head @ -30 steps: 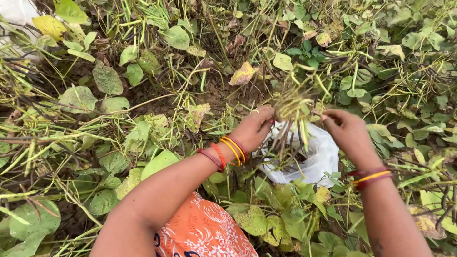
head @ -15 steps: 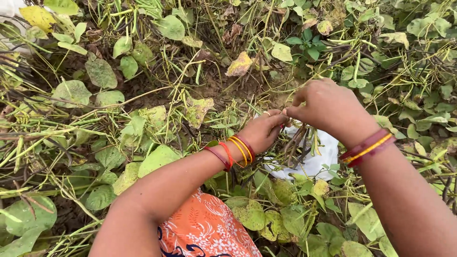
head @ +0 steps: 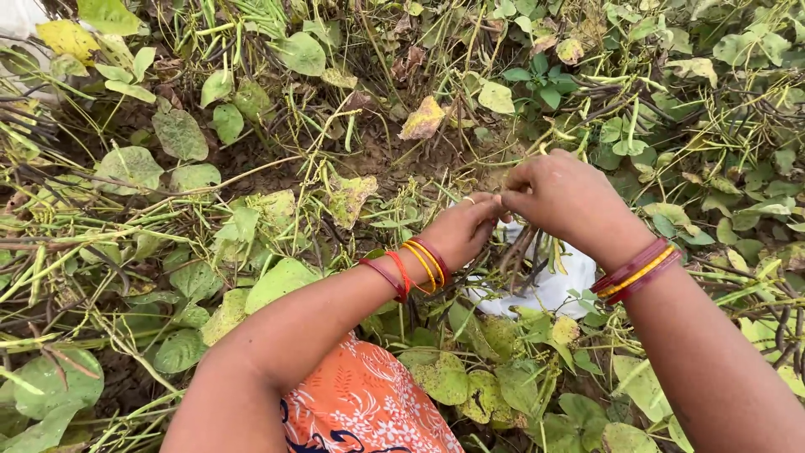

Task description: Harvest agricultural pods from plants by hand and collect them in a plastic bag.

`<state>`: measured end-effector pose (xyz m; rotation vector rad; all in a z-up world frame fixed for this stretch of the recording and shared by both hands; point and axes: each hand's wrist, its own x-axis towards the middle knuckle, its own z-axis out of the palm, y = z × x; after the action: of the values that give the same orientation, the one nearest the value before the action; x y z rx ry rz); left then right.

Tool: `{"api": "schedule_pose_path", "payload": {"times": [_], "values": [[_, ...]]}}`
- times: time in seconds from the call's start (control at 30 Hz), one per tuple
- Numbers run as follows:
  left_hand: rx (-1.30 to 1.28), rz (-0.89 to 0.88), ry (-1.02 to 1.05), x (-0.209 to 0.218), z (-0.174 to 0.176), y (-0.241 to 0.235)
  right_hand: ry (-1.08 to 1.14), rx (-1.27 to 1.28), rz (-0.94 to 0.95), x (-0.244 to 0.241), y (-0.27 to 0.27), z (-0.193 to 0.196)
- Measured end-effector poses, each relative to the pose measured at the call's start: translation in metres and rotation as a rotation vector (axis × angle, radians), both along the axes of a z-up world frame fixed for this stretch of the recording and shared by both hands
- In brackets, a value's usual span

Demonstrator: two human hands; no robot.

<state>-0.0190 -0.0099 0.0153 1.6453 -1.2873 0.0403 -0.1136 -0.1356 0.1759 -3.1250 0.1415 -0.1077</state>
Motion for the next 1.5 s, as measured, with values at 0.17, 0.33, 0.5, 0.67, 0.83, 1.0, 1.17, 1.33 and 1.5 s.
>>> {"api": "schedule_pose_path", "payload": {"times": [0.17, 0.33, 0.5, 0.67, 0.83, 1.0, 1.17, 1.33, 1.5], "values": [[-0.103, 0.045, 0.018, 0.015, 0.013, 0.007, -0.390, 0.041, 0.312, -0.015, 0.014, 0.004], [-0.084, 0.058, 0.018, 0.020, 0.003, 0.008, -0.895, 0.363, 0.266, -0.042, 0.005, 0.040], [-0.139, 0.090, 0.093, 0.043, -0.004, 0.010, -0.805, 0.507, -0.014, -0.053, -0.056, 0.006], [-0.163, 0.097, 0.071, 0.049, -0.008, 0.016, -0.552, 0.309, -0.159, -0.037, -0.107, -0.080], [-0.076, 0.090, 0.151, 0.047, 0.001, 0.020, -0.348, 0.527, -0.082, -0.011, -0.092, -0.103], [-0.116, 0.071, 0.084, 0.047, -0.013, 0.010, -0.191, 0.775, 0.141, 0.009, -0.061, -0.115], [-0.085, 0.065, 0.123, 0.041, -0.002, 0.015, -0.188, 0.702, 0.160, 0.006, -0.055, -0.111], [-0.037, 0.018, 0.148, 0.032, 0.012, 0.014, -0.115, 0.673, 0.128, -0.010, -0.044, -0.080], [-0.029, -0.001, 0.041, 0.025, 0.010, 0.012, -0.126, 0.324, 0.231, -0.020, -0.056, -0.073]]}}
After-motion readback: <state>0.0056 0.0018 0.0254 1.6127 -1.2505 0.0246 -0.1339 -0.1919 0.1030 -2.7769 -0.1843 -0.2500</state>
